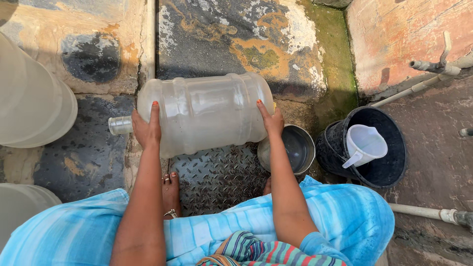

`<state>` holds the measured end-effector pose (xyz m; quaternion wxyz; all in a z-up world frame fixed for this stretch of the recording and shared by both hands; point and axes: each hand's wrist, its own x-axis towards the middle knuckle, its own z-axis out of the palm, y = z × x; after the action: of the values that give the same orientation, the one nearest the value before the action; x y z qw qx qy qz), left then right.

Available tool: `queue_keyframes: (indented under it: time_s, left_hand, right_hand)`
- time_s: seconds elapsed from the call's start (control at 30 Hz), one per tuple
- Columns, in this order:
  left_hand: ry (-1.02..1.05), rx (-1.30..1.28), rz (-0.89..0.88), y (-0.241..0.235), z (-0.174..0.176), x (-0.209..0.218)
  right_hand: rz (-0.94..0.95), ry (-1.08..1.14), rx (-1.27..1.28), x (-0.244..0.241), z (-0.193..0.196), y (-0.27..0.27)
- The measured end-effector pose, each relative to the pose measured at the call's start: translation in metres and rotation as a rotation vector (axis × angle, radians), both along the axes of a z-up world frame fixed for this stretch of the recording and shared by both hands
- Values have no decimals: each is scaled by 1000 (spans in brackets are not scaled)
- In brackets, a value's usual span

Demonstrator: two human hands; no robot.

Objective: The person scrubs the exterior of a large, clear plastic water dispenser using a yellow sponge. They rotate the dispenser to clean different sides and then lift it to inspect the surface for remaining dirt.

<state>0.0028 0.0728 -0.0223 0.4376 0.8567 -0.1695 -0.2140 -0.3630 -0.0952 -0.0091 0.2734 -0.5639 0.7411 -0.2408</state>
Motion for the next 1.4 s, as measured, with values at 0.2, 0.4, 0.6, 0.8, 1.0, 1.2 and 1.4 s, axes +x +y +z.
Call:
queue_keyframes:
  time_s: [0.2,0.4,0.6,0.8,1.0,1.2,1.4]
  left_hand:
    - [-71,184,-138,-14,13,7]
    - [-202,191,-66,-17,35,-14]
    - [-195,142,-44,-16,31,-13]
    - [-230,186,-34,-26,20,-10]
    - [-220,205,-70,-38,17,-9]
    - [-114,241,-97,-47,28,-1]
    - [-110,246,-102,-48,33,3]
  right_hand:
    - [108,209,94,15,18,-29]
    - [416,385,-228,116,29,25]
    - [966,112,-323,241,34,123]
    - [764,500,-372,145,53,57]
    - [491,495,-264,99,51,40]
    - [1025,272,-407,207,25,135]
    - [884,467,-399,120,30,92]
